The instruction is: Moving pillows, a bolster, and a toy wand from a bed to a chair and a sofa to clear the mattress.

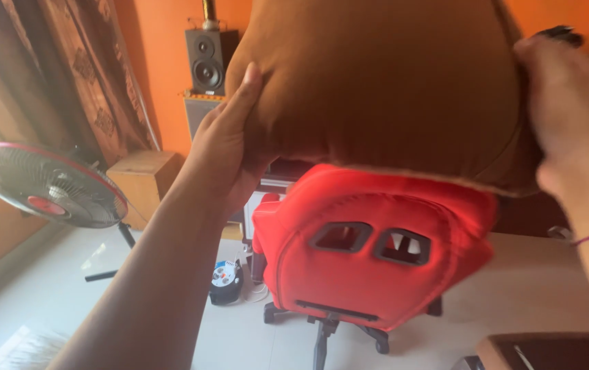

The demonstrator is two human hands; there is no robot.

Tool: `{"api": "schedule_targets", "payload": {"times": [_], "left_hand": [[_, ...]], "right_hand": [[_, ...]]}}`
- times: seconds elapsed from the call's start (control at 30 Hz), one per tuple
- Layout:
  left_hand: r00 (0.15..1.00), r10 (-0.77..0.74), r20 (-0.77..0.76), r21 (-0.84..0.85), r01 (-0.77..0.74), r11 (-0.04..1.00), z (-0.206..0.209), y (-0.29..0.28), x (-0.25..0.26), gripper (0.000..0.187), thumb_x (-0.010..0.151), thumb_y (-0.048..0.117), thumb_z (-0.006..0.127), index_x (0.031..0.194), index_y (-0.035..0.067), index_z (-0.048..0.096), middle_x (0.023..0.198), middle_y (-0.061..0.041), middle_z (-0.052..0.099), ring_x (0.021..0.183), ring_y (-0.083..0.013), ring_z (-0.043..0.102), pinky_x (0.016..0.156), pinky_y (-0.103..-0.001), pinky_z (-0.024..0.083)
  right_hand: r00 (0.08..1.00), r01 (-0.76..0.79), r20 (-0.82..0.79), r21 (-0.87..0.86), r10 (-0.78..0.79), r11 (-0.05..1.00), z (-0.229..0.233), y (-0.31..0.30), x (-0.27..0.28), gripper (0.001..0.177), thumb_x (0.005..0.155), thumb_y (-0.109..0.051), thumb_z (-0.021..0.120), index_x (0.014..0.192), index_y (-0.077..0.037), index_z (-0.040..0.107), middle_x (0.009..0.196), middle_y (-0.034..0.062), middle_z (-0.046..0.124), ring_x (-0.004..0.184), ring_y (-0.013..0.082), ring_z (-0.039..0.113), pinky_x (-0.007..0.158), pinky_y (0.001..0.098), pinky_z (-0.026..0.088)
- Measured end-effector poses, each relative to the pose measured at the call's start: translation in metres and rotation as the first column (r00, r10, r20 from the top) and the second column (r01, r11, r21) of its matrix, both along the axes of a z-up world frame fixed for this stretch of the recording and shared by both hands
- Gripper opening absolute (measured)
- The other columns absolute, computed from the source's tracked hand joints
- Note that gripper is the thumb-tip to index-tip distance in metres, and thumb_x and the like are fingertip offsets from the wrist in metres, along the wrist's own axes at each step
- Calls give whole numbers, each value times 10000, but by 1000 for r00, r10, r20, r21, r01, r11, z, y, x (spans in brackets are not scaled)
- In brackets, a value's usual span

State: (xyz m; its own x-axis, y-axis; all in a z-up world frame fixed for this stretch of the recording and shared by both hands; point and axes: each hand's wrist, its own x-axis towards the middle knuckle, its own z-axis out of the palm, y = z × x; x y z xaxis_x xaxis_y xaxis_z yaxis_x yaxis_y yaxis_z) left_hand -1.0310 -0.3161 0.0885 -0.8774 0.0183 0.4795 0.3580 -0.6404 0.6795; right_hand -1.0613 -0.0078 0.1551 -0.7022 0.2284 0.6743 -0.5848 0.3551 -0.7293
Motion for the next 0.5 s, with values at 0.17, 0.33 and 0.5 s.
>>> {"api": "schedule_targets", "payload": {"times": [0.17, 0.33, 0.5], "left_hand": [[998, -19, 55, 43, 17, 999, -15, -33, -58, 612, 969, 386, 613, 1397, -42, 524, 1317, -166, 679, 1183, -249, 706, 996, -394, 611], [991, -28, 134, 3, 28, 1000, -49, -62, -135, 585, 1019, 386, 609, 1405, -48, 540, 1225, -168, 671, 1029, -234, 676, 900, -403, 576], [965, -49, 256, -73, 70, 995, -62, -57, -158, 557, 975, 377, 585, 1326, -54, 560, 1241, -184, 710, 1091, -252, 732, 901, -365, 630]], "right_hand": [[993, -66, 102, 38, 62, 997, -1, -28, -77, 340, 990, -347, 562, 1220, -141, 702, 1164, -16, 738, 1065, 94, 677, 923, 261, 520], [997, -18, 77, 189, 4, 982, -15, -35, -143, 335, 1010, -344, 634, 1258, -126, 696, 1215, 3, 717, 1130, 104, 643, 976, 274, 483], [957, 52, 275, 144, -91, 988, -28, -44, -170, 373, 1000, -378, 591, 1281, -153, 689, 1197, -17, 712, 1109, 108, 633, 963, 293, 482]]}}
